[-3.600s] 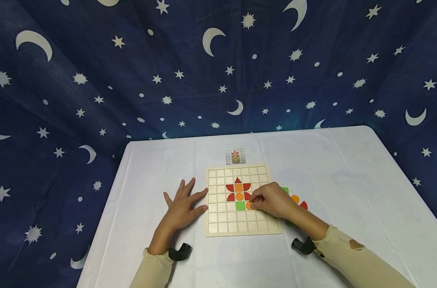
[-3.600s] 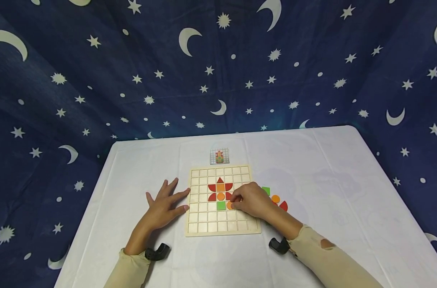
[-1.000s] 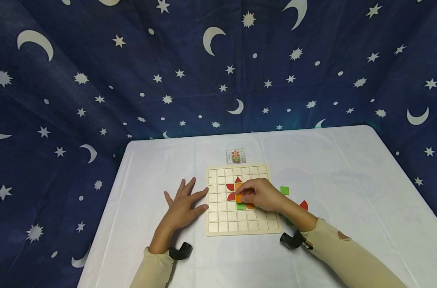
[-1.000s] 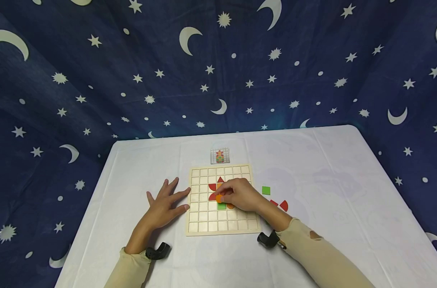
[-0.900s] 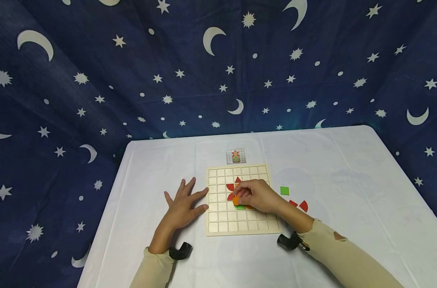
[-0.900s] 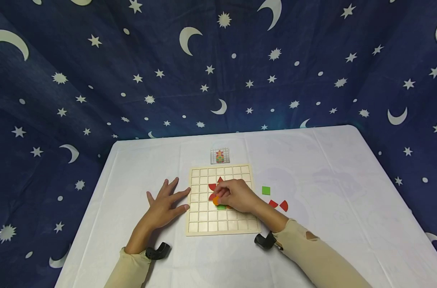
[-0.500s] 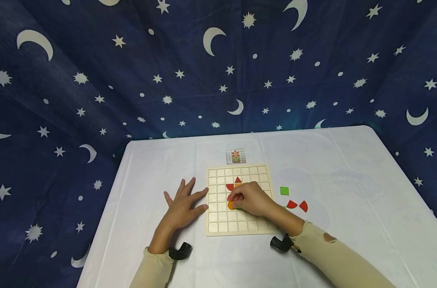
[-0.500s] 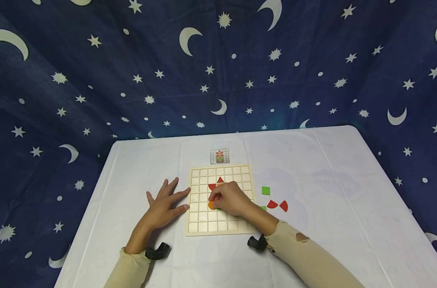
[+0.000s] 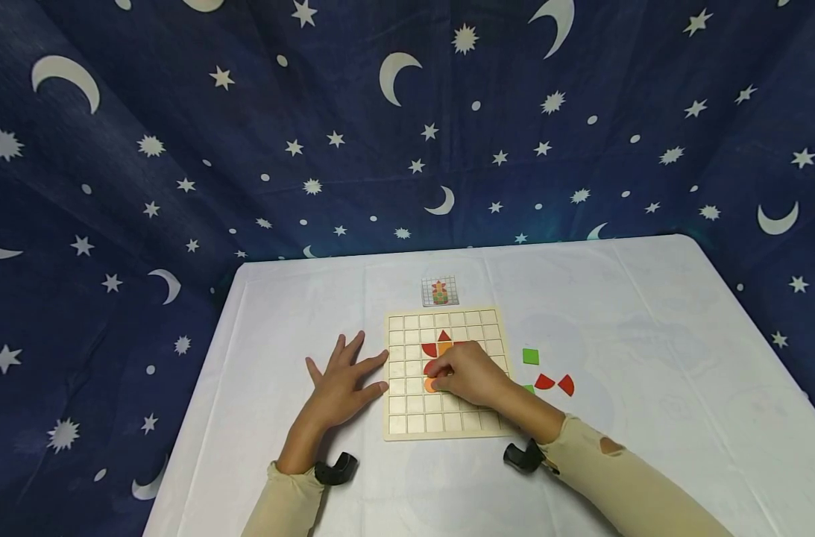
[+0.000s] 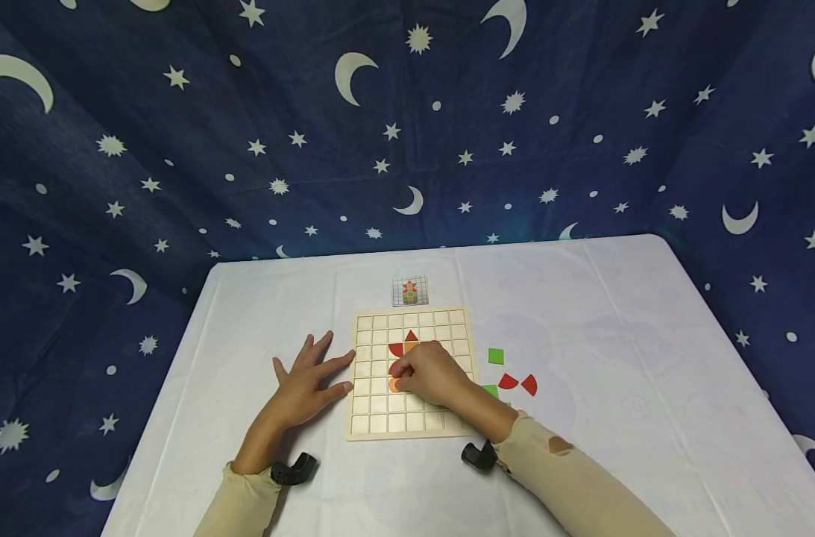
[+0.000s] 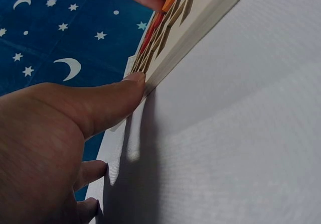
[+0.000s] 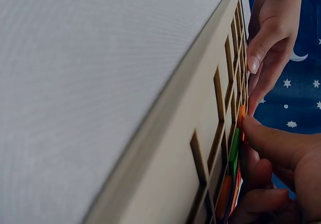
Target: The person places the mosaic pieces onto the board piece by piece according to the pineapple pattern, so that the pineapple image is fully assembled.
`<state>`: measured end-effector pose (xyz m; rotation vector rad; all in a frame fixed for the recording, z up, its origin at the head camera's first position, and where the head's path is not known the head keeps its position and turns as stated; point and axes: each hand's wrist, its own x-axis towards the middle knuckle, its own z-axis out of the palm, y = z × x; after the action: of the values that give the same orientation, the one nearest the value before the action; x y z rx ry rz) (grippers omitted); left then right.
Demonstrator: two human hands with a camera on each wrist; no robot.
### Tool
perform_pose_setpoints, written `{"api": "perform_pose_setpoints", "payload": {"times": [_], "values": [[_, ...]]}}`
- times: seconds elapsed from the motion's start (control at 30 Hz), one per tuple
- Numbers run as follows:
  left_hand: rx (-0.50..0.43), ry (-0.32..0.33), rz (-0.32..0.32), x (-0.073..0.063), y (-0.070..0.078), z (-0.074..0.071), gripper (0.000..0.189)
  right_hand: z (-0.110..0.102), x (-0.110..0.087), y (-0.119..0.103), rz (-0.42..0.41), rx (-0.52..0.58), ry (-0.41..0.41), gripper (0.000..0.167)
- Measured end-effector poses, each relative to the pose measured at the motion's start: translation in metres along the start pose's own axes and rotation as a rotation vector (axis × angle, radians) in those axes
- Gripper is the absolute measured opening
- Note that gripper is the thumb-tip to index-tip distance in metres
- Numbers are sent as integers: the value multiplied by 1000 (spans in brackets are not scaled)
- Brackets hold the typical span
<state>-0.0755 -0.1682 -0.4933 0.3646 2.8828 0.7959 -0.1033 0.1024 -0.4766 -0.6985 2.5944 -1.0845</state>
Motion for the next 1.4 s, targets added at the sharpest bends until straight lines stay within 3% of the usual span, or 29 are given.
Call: {"api": "perform_pose_setpoints", "payload": {"times": [0.7,1.17,1.4], "values": [[5,2,-8,0,0,4,55,-2,-5,6,-58,-62,14,12],[16,-3,-9,1,0,5,55,-1,-5,5,-40,-83,19,11],[17,-2,-10,1,-2,5,56,-24,-10,10,13,-48,79,8]]}}
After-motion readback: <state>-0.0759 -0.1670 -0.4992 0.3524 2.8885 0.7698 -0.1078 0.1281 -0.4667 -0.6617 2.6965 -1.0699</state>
